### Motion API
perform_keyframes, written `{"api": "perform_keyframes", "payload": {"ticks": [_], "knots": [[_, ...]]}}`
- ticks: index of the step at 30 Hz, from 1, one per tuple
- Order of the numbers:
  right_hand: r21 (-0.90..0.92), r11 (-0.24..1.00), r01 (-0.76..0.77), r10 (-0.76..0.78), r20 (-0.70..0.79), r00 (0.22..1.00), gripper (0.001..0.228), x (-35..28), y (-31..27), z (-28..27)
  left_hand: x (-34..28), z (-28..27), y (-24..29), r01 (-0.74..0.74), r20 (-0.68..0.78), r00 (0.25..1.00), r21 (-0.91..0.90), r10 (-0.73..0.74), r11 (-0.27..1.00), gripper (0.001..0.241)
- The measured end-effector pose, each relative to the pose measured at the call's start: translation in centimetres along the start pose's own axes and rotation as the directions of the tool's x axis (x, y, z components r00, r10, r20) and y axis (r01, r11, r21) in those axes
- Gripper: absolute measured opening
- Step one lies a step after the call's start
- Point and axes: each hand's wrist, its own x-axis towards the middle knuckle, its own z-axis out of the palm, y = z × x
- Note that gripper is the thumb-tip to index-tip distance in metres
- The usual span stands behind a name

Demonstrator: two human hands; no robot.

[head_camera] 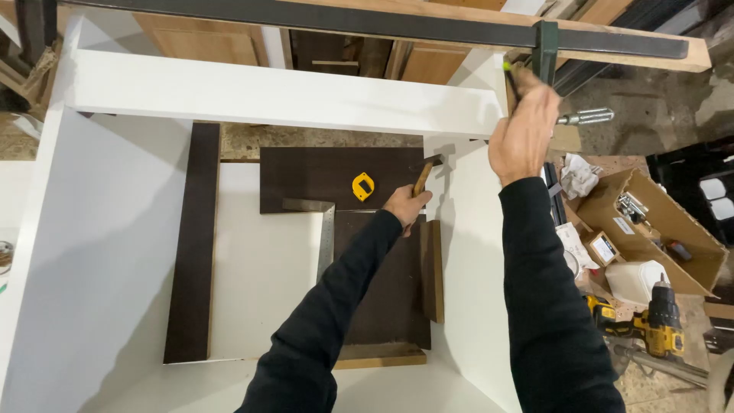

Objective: The person assembles a white cabinet box on a workbench. They hammer nails along a white panel edge, mark positions with a pencil, reposition the panel against the frame, pick fasteners from a container on the bench, and continue hammering nails into the cabinet side.

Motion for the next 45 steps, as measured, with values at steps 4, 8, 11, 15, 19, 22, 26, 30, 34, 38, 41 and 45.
{"api": "perform_keyframes", "payload": {"ticks": [4, 8, 11, 15, 19, 22, 26, 30, 34, 38, 41, 45], "knots": [[-0.131, 0.988, -0.077, 0.097, 0.158, 0.983, 0.024, -0.3, 0.6, 0.4, 0.2, -0.2, -0.4, -0.027, 0.014, 1.000, 0.040, 0.027, 0.999, 0.043], [-0.029, 0.998, -0.049, 0.051, 0.073, 0.996, 0.035, -0.8, 1.7, 1.1, -0.5, -0.4, -0.1, 0.014, 0.008, 1.000, 0.034, -0.014, 0.999, 0.044], [-0.059, 0.993, -0.098, 0.105, 0.133, 0.986, 0.029, -0.9, 1.4, 1.1, -0.5, -0.6, -0.2, 0.023, 0.014, 1.000, 0.050, -0.024, 0.998, 0.044], [-0.028, 0.996, -0.084, 0.087, 0.122, 0.989, 0.036, -0.8, 1.4, 0.9, 0.6, -0.8, -1.3, 0.029, 0.015, 0.999, 0.056, -0.030, 0.998, 0.045], [-0.032, 0.995, -0.093, 0.097, 0.143, 0.985, 0.037, -0.9, 1.1, 0.8, 0.9, -0.7, -2.2, 0.076, -0.006, 0.997, 0.030, -0.075, 0.997, 0.043], [-0.045, 0.997, -0.070, 0.074, 0.089, 0.993, 0.034, -1.0, 1.5, 1.1, 1.8, -0.5, -3.1, 0.005, -0.004, 1.000, -0.011, -0.005, 1.000, 0.043], [-0.033, 0.997, -0.066, 0.069, 0.092, 0.993, 0.034, -1.1, 1.7, 0.9, 1.2, -0.4, -2.5, 0.017, 0.022, 1.000, 0.014, -0.017, 1.000, 0.043], [0.019, 0.972, -0.234, 0.232, 0.059, 0.971, 0.033, -0.8, 1.0, 0.6, 0.9, -0.5, -2.1, 0.043, 0.021, 0.999, 0.054, -0.044, 0.998, 0.043], [0.102, 0.954, -0.282, 0.284, -0.008, 0.959, 0.031, -1.4, 1.8, 0.6, -1.3, -0.6, -0.1, 0.017, -0.001, 1.000, 0.159, -0.018, 0.987, 0.041], [0.056, 0.989, -0.135, 0.141, -0.139, 0.980, 0.038, -1.8, 2.9, 1.2, -6.0, -2.6, 4.6, -0.043, 0.200, 0.976, 0.545, -0.081, 0.837, 0.046], [0.018, 0.988, -0.153, 0.154, -0.179, 0.972, 0.040, -3.3, 5.7, 3.2, -12.6, -5.4, 10.0, -0.271, 0.345, 0.938, 0.773, -0.022, 0.573, 0.047], [0.209, 0.958, -0.194, 0.231, -0.168, 0.958, 0.034, -1.9, 2.3, 0.7, -18.5, -6.7, 17.8, -0.450, 0.453, 0.888, 0.820, 0.080, 0.353, 0.034]]}}
